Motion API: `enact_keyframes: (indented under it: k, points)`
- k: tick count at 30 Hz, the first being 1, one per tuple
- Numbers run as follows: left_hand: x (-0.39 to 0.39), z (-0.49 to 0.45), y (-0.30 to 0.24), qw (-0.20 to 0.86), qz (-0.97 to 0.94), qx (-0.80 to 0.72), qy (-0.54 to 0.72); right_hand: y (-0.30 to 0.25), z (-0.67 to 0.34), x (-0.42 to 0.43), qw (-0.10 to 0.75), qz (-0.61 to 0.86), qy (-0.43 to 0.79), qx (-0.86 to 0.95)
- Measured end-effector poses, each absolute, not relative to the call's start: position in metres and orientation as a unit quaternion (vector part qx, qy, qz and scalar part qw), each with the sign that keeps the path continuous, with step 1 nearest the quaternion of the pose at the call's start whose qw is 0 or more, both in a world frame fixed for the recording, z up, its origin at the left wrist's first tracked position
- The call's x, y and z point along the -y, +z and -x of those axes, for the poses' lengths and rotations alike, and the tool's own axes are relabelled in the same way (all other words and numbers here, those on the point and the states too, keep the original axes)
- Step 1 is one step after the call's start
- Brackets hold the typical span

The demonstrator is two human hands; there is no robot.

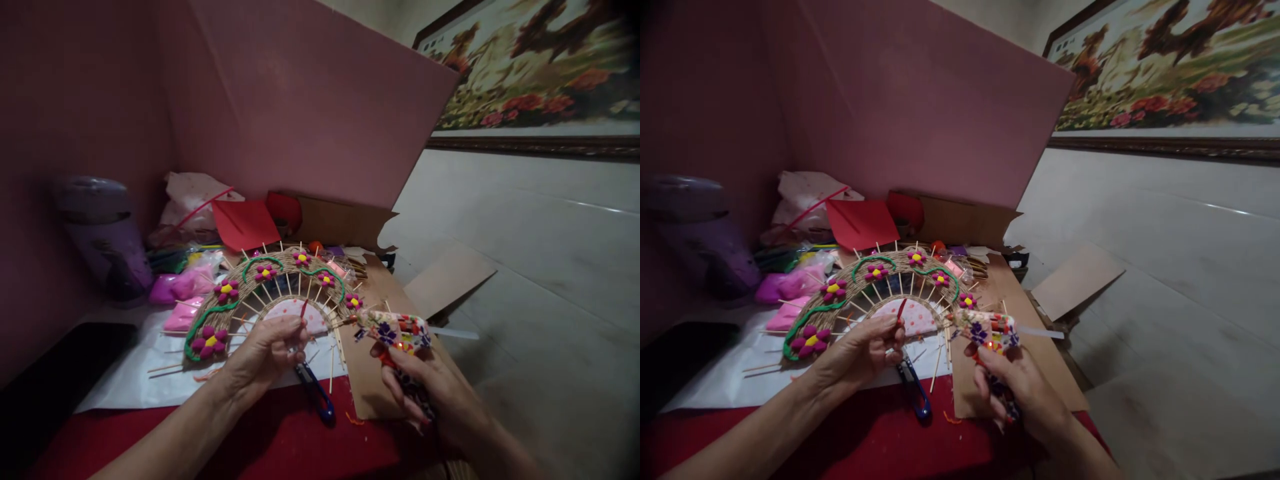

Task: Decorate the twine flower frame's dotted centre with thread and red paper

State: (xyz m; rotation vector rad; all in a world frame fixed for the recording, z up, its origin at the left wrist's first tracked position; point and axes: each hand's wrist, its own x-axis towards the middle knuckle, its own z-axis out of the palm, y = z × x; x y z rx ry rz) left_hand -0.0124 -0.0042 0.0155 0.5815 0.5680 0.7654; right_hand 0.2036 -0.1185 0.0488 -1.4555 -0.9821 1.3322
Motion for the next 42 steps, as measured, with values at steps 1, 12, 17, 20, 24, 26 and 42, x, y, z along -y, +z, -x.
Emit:
enact_keyframes:
  k: [1,12,17,20,24,26,42]
  points:
    - [0.006,0.013,0.017,0.855,-0.266,-0.262,0.359,0.048,-0.196,0.119,0.43,0.586,0.538,0.426]
    - [0.008,0.017,0.02,0.888,-0.26,-0.195,0.326,0.057,-0.159,0.115,0.362,0.578,0.51,0.525]
    - [0.007,0.017,0.018,0.883,-0.301,-0.18,0.313,0.06,-0.158,0.114,0.347,0.586,0.509,0.526]
    - [0.008,0.016,0.017,0.871,-0.326,-0.183,0.319,0.061,-0.158,0.114,0.352,0.577,0.503,0.538]
    - [0.008,0.016,0.017,0.865,-0.34,-0.181,0.323,0.061,-0.16,0.116,0.345,0.574,0.503,0.546]
    - [0.008,0.015,0.017,0.862,-0.341,-0.185,0.326,0.062,-0.161,0.117,0.343,0.576,0.499,0.549]
    - [0.009,0.015,0.021,0.846,-0.356,-0.213,0.335,0.059,-0.163,0.119,0.358,0.586,0.507,0.521]
